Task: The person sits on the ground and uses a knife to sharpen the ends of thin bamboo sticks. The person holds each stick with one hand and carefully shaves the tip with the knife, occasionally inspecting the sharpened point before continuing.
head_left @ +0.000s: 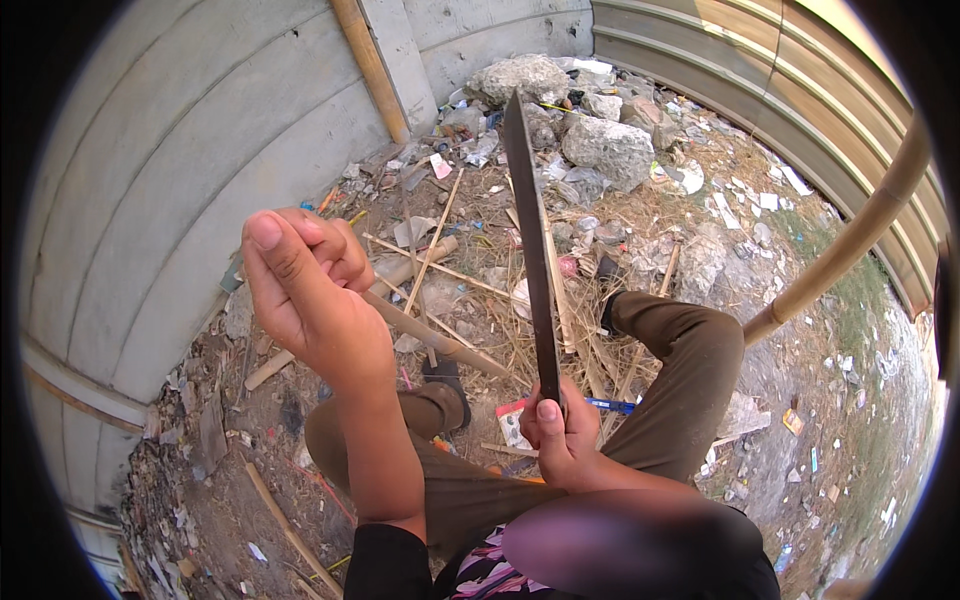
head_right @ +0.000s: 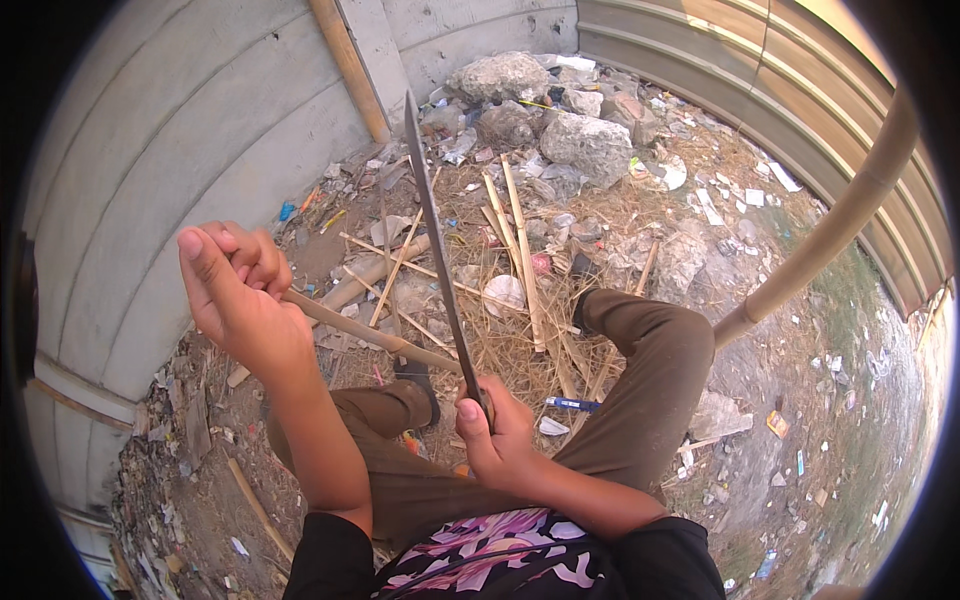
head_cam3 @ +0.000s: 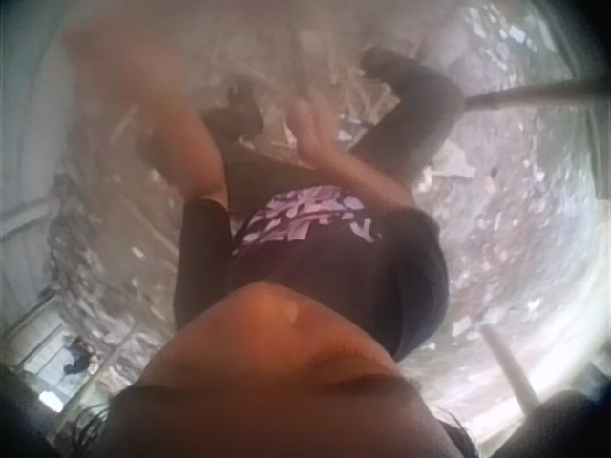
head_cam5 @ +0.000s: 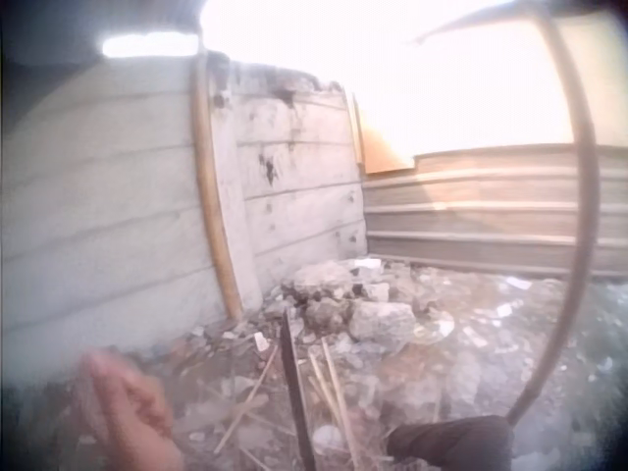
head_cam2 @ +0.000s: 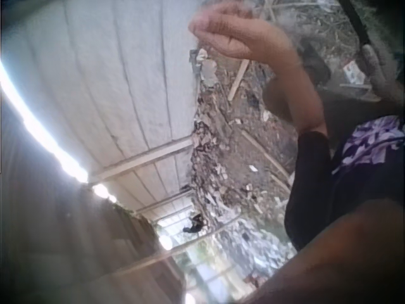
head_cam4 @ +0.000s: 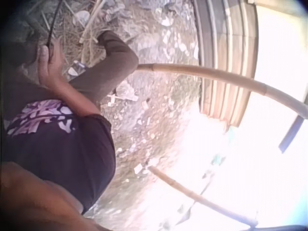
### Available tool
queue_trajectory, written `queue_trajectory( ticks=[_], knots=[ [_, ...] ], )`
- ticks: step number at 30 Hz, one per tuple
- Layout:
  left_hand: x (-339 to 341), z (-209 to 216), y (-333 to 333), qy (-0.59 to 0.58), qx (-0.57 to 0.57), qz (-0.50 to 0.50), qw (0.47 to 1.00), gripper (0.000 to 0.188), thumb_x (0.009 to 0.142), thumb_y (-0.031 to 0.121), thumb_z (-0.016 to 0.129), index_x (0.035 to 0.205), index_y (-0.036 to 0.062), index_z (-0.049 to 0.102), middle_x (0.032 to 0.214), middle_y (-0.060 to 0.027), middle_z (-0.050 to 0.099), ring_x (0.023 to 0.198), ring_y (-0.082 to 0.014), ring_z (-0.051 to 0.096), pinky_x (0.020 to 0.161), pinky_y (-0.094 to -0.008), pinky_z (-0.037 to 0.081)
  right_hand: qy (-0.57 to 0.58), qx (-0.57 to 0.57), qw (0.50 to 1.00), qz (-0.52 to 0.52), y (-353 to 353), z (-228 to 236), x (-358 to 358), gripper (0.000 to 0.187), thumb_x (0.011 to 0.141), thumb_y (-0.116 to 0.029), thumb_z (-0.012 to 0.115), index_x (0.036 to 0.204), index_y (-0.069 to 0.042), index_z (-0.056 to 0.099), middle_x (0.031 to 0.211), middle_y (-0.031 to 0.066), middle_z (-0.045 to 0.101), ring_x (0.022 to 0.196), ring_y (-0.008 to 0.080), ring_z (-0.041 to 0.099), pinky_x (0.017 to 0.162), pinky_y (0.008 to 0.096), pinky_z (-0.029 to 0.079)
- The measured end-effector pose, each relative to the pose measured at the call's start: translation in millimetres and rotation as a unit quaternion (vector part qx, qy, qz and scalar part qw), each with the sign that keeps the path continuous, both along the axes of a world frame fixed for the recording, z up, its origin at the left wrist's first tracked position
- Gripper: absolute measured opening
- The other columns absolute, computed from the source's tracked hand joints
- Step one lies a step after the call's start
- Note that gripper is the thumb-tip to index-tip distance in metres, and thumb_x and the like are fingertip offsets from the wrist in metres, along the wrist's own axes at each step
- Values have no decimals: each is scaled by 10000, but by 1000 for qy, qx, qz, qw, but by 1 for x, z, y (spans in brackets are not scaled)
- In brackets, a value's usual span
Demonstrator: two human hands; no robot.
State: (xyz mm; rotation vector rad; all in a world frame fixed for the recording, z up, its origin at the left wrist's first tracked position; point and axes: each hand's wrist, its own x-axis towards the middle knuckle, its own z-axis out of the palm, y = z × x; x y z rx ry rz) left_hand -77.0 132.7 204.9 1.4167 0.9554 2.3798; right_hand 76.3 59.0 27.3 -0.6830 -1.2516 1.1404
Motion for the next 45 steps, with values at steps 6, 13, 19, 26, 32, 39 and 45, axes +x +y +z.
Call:
queue_trajectory(
  ticks=[6, 13, 19, 26, 32, 39, 45],
  knots=[
    [27, -7, -13, 21, 1, -46, 999, 333, 1089, 333, 415, 874, 79, 438, 682, 39, 361, 525, -23, 276, 456, -206, 198, -248, -118, 959, 69, -11, -2, 1, 305, 1029, -273, 562, 916, 10, 555, 574, 123, 514, 502, 172, 489, 519, 352, 406],
    [41, -7, -6, 46, 0, -52, 998, 367, 1084, 378, 420, 861, 87, 423, 661, 38, 316, 509, -38, 253, 442, -224, 158, -250, -90, 964, 23, -11, 11, 19, 387, 1035, -319, 553, 812, -3, 535, 551, 92, 493, 435, 158, 456, 454, 341, 365],
    [43, -10, 7, 58, 19, -71, 996, 371, 1076, 386, 443, 872, 77, 466, 664, 36, 314, 527, -36, 266, 450, -220, 177, 25, -369, 909, 193, 0, 51, 42, 367, 1072, -352, 459, 924, -19, 510, 570, -10, 416, 461, 57, 347, 445, 249, 315],
    [27, -9, 26, 48, 25, -67, 996, 356, 1068, 384, 470, 927, 59, 506, 660, 35, 369, 555, -40, 314, 470, -205, 218, 23, 108, 992, -58, -5, 55, 42, 303, 1055, -274, 467, 995, 19, 515, 624, -15, 525, 546, 39, 472, 499, 216, 369],
    [37, -10, 28, 41, 29, -59, 997, 346, 1070, 372, 464, 916, 63, 488, 657, 31, 406, 544, -29, 316, 467, -203, 225, -302, -122, 945, 20, -21, -1, 17, 322, 1043, -281, 534, 887, -2, 569, 575, 32, 494, 522, 107, 478, 497, 330, 369],
    [43, -11, 30, 53, 45, -102, 992, 335, 1066, 365, 476, 923, 62, 491, 642, 37, 402, 532, -21, 301, 458, -202, 222, -70, -370, 910, 175, 0, 55, 44, 380, 1050, -384, 509, 868, -51, 501, 544, -52, 354, 420, 38, 311, 409, 228, 256],
    [43, -12, 38, 52, 54, -83, 994, 351, 1066, 370, 475, 915, 54, 498, 646, 27, 411, 535, -22, 317, 452, -198, 225, 145, -464, 837, 250, 20, 92, 74, 394, 1063, -415, 436, 887, -64, 469, 533, -41, 324, 408, 70, 320, 422, 249, 293]
  ],
)
